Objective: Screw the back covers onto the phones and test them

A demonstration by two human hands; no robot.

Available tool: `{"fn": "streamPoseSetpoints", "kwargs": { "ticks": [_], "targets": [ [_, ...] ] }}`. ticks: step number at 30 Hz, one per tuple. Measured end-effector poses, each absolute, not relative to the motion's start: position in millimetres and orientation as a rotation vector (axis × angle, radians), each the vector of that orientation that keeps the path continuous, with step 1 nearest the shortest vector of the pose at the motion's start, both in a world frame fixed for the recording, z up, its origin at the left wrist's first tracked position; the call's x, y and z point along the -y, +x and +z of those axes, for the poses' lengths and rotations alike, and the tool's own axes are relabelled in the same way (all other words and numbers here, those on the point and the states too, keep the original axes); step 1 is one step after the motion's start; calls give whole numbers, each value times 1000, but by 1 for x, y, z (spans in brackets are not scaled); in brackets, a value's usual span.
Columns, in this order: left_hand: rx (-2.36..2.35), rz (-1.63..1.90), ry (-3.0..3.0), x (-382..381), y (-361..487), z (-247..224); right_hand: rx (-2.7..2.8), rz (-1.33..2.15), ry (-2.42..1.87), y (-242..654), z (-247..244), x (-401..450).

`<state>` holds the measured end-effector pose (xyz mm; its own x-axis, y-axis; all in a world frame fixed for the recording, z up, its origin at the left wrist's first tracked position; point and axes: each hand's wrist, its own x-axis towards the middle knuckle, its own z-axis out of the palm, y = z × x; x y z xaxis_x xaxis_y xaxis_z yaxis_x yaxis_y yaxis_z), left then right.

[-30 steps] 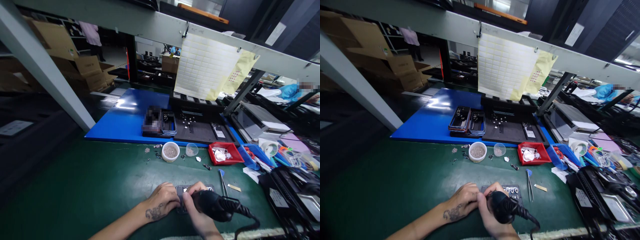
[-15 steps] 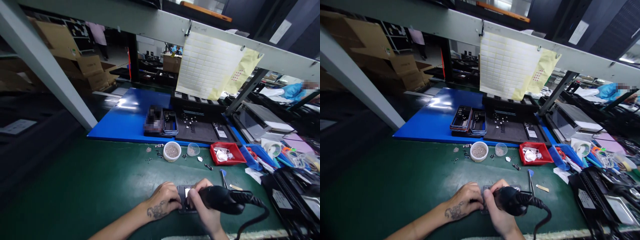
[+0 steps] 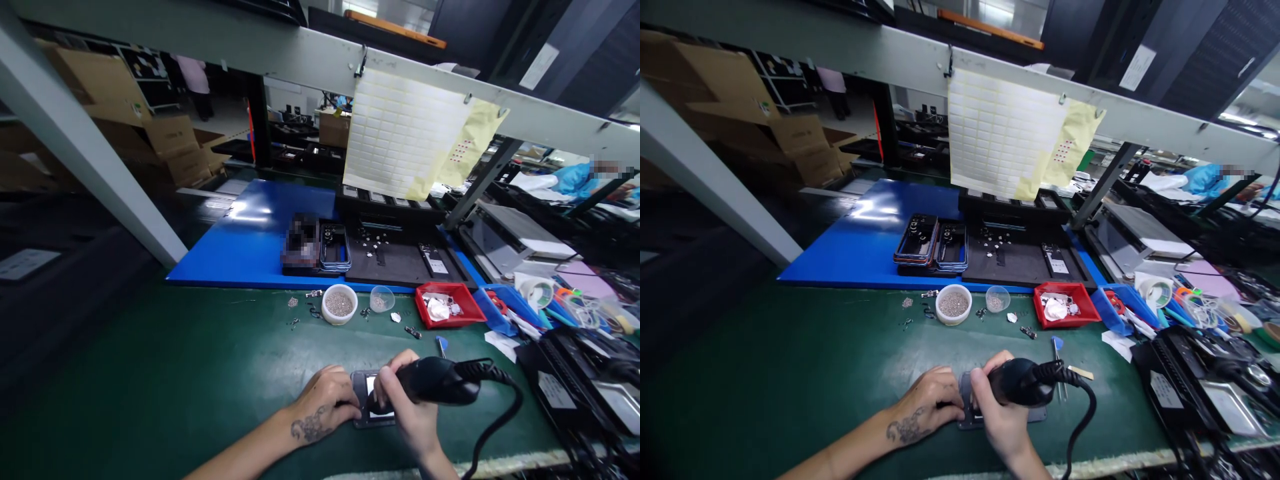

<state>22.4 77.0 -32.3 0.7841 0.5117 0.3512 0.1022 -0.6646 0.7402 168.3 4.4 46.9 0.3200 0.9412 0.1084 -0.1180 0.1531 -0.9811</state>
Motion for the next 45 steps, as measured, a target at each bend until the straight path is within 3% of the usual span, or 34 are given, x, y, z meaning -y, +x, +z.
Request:
{"fn": "streamPoseSetpoints", "kwargs": {
  "ticks": [20,37,45],
  "targets": [
    [-443,690,2252,-77,22,-34,968,899,-1191,169,40,-3],
    [-383,796,2230,-76,22,-28,900,985,-978,166,62,-6],
    [-386,718,2307,-76,21,-18,914,963,-1120,172,51,8]
  ]
}}
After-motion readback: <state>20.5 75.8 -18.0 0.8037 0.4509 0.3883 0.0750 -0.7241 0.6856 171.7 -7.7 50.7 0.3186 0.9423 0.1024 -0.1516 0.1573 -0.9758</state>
